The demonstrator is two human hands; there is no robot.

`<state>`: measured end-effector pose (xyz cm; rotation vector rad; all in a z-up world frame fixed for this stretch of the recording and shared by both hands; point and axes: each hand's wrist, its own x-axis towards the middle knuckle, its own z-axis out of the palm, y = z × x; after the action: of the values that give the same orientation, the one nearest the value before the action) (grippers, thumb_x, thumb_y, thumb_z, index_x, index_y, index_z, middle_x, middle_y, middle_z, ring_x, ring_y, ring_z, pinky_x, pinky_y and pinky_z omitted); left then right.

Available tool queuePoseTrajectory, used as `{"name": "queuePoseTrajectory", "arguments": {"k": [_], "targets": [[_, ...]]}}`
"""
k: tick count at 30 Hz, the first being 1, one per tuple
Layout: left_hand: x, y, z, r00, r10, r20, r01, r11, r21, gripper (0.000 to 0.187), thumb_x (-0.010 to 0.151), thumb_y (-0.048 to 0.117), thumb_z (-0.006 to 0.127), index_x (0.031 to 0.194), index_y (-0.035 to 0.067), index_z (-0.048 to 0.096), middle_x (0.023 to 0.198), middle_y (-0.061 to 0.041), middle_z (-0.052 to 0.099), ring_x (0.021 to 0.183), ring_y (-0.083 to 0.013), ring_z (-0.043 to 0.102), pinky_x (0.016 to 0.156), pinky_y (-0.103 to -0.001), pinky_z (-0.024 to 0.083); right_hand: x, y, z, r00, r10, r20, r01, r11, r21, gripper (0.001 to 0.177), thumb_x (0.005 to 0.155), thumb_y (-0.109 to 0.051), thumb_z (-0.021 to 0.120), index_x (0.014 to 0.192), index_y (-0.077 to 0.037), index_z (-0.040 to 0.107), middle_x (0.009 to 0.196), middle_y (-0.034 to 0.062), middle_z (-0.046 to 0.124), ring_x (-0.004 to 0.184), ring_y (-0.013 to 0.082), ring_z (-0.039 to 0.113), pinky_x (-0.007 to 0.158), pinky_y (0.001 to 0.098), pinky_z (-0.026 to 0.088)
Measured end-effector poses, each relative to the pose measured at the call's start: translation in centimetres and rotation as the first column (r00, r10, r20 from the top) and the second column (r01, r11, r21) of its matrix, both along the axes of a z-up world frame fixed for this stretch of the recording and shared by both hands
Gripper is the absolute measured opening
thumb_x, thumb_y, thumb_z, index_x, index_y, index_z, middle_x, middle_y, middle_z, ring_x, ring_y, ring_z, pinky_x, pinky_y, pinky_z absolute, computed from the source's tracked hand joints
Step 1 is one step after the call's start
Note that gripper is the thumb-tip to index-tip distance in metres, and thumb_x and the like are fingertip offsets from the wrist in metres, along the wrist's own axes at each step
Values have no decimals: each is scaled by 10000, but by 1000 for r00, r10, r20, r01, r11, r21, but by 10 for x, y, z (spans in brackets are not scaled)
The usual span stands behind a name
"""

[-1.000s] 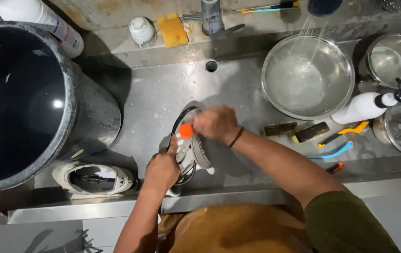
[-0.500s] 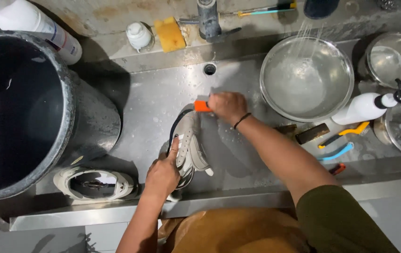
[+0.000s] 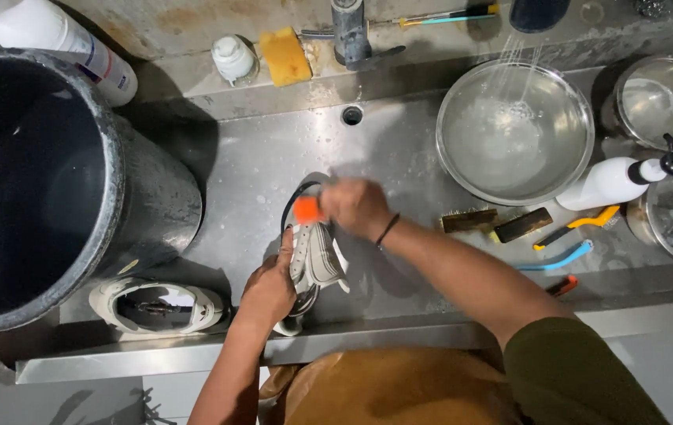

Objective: Cleaning the exterior and interior of a sneaker using brushes and cleaning solution in a sink.

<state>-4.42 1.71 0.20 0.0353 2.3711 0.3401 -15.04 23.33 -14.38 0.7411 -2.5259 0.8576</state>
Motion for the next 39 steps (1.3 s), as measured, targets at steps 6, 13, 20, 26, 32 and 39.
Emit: {"name": "queuePoseTrajectory", "arguments": {"k": [6,13,20,26,32,39], "targets": [[-1,6,30,997,34,74,-34,999,3,794,950,36,449,1665,161,127,1431,-275,525,1220,-469,607,887,-536,590,-26,35,-16,984,-162,-78,166,985,47,354,954,-330,657,666,-195,502,563,-13,519,529,234,612,475,363,505],[6,-3,12,995,23,100,-25,999,20,921,959,5,432,1663,285,-91,1485,-230,473,1277,-439,575,907,-525,585,-15,18,-17,962,82,-260,-102,993,-64,286,966,-233,544,683,-201,519,621,-31,501,576,210,580,534,348,507],[0,2,3,998,-6,60,8,1000,-24,923,950,-1,466,1668,237,-64,1465,-249,485,1248,-449,592,879,-527,600,-30,24,-15,930,67,-360,-19,991,133,278,989,-224,555,715,-199,516,657,-45,511,576,195,572,550,325,508],[-4,9,22,995,32,92,-30,999,-25,946,950,15,457,1660,263,-117,1476,-245,480,1262,-437,589,913,-539,592,-42,33,-18,924,-334,188,321,942,99,551,1027,-446,513,595,-109,577,539,75,599,546,318,653,452,433,519],[-3,8,56,989,34,142,-44,997,69,915,958,76,452,1664,239,-106,1543,-255,409,1328,-447,529,998,-551,534,9,27,67,881,-381,281,370,924,93,492,1048,-371,504,660,-95,630,614,63,662,611,278,675,539,370,526],[-50,12,107,965,118,234,-172,959,225,681,967,609,313,1465,162,438,1432,-287,561,1376,-451,504,1144,-559,414,12,231,70,687,-419,-593,726,367,582,81,884,-287,611,927,-242,662,779,47,629,626,197,621,605,318,493]]}}
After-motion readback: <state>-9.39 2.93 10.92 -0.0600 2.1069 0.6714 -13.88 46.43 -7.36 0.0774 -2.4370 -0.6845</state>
